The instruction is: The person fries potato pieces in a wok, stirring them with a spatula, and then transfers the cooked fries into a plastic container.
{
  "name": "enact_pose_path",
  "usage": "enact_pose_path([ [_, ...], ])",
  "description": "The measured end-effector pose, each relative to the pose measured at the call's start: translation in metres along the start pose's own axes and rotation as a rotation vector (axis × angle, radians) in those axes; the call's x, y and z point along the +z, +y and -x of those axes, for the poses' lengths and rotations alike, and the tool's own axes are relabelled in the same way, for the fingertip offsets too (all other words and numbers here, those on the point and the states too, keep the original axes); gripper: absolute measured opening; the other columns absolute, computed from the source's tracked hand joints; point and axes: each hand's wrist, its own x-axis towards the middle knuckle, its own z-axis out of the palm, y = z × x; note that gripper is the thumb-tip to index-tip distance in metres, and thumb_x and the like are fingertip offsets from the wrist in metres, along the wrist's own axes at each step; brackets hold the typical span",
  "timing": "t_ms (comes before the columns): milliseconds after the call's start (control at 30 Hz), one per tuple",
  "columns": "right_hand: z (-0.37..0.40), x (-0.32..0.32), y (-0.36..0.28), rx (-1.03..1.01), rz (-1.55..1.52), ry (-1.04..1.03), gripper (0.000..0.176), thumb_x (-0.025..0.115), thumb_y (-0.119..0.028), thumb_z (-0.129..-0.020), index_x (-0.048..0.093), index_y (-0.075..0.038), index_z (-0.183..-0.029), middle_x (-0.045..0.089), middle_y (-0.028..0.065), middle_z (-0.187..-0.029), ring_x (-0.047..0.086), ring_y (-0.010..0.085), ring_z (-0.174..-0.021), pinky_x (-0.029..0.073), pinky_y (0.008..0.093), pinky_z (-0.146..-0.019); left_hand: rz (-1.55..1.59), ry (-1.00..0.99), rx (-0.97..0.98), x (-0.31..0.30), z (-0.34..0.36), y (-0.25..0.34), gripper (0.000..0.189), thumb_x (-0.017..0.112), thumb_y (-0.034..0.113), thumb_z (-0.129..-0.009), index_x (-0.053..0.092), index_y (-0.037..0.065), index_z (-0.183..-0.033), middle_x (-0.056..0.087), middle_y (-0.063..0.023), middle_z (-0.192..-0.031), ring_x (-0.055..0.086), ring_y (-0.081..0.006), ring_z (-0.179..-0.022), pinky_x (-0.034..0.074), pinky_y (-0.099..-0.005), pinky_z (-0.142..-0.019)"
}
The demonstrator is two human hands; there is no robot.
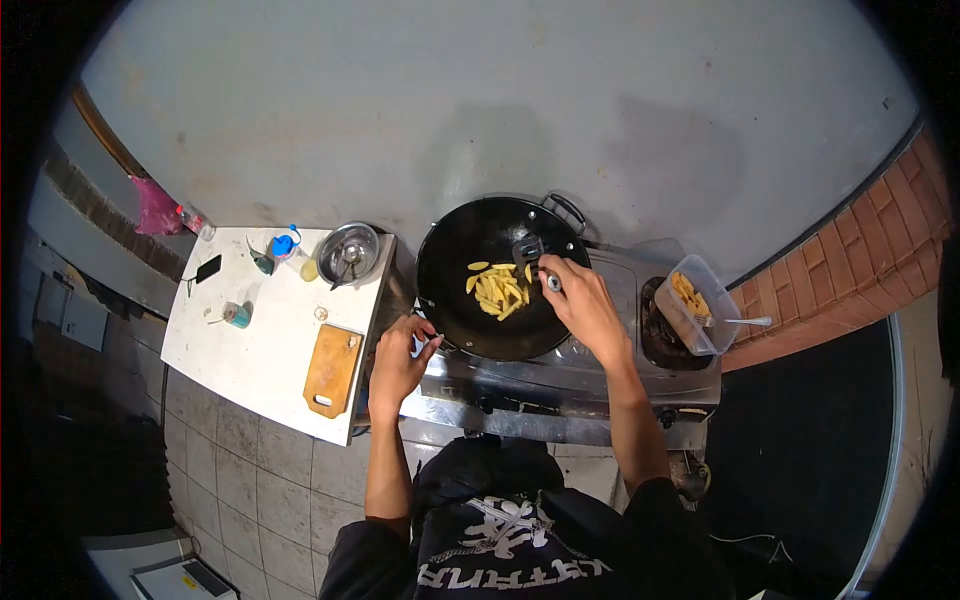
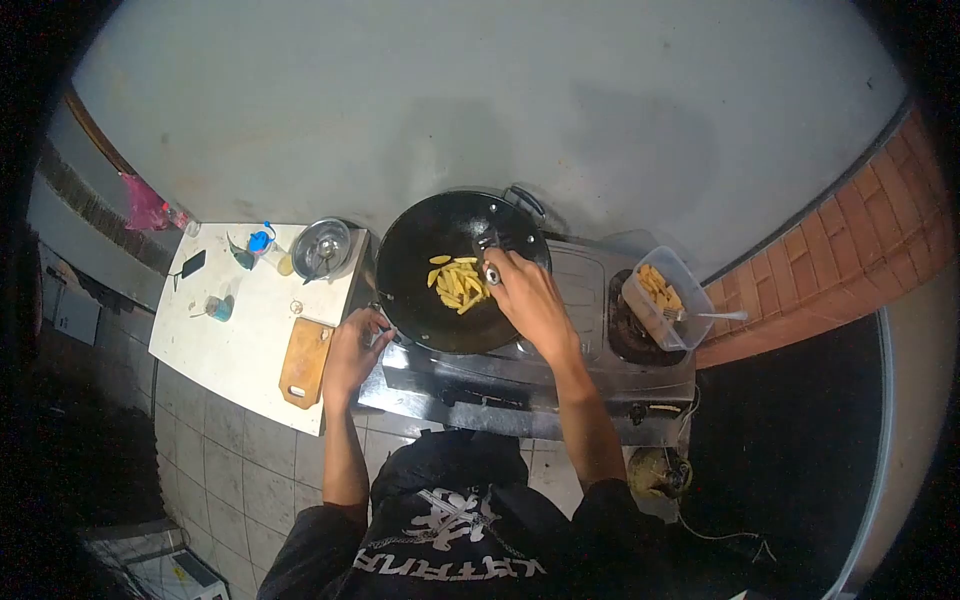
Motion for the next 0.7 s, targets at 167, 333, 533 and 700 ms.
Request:
enact_pose_path([
  [167,0.003,0.002,-0.002,0.027,-0.109,0.009,0.017,0.063,-0.008,-0.094,0.061,0.0,-0.109,0.065,0.021,-0.092,0.062,0.043,-0.077,0.05,0.0414,-0.067,-0.01,-0.008,-0.014,0.0,-0.001,0.001,0.02,0.079,0.011,-0.081,0.065,0.001,-0.092,0.06,-0.0117,-0.079,0.056,-0.0251,-0.063,0.047,-0.0381,-0.061],
  [333,0.006,0.001,-0.002,0.023,-0.099,-0.079,0.021,0.061,-0.006,-0.093,0.059,-0.001,-0.113,0.064,0.0233,-0.096,0.062,0.0463,-0.087,0.049,0.0494,-0.073,-0.004,-0.007,-0.025,0.0,-0.001,0.002,0.019,0.079,0.011,-0.081,0.066,0.001,-0.091,0.06,-0.0117,-0.079,0.056,-0.0248,-0.063,0.047,-0.0381,-0.061],
  [533,0.01,-0.003,-0.001,0.001,-0.012,0.024,0.017,0.063,-0.005,-0.094,0.061,0.001,-0.109,0.064,0.0212,-0.091,0.062,0.043,-0.077,0.05,0.041,-0.066,-0.004,-0.012,-0.023,-0.002,-0.001,0.004,0.019,0.079,0.01,-0.081,0.065,0.001,-0.092,0.059,-0.0117,-0.079,0.056,-0.0247,-0.064,0.047,-0.0382,-0.061],
  [700,0.011,0.004,0.002,0.056,-0.131,0.165,0.019,0.062,-0.006,-0.094,0.061,0.001,-0.111,0.066,0.0238,-0.091,0.064,0.0447,-0.082,0.05,0.045,-0.068,0.007,-0.014,-0.023,0.0,-0.001,0.001,0.02,0.079,0.009,-0.08,0.064,0.001,-0.091,0.06,-0.0118,-0.078,0.056,-0.0247,-0.064,0.047,-0.0381,-0.061],
])
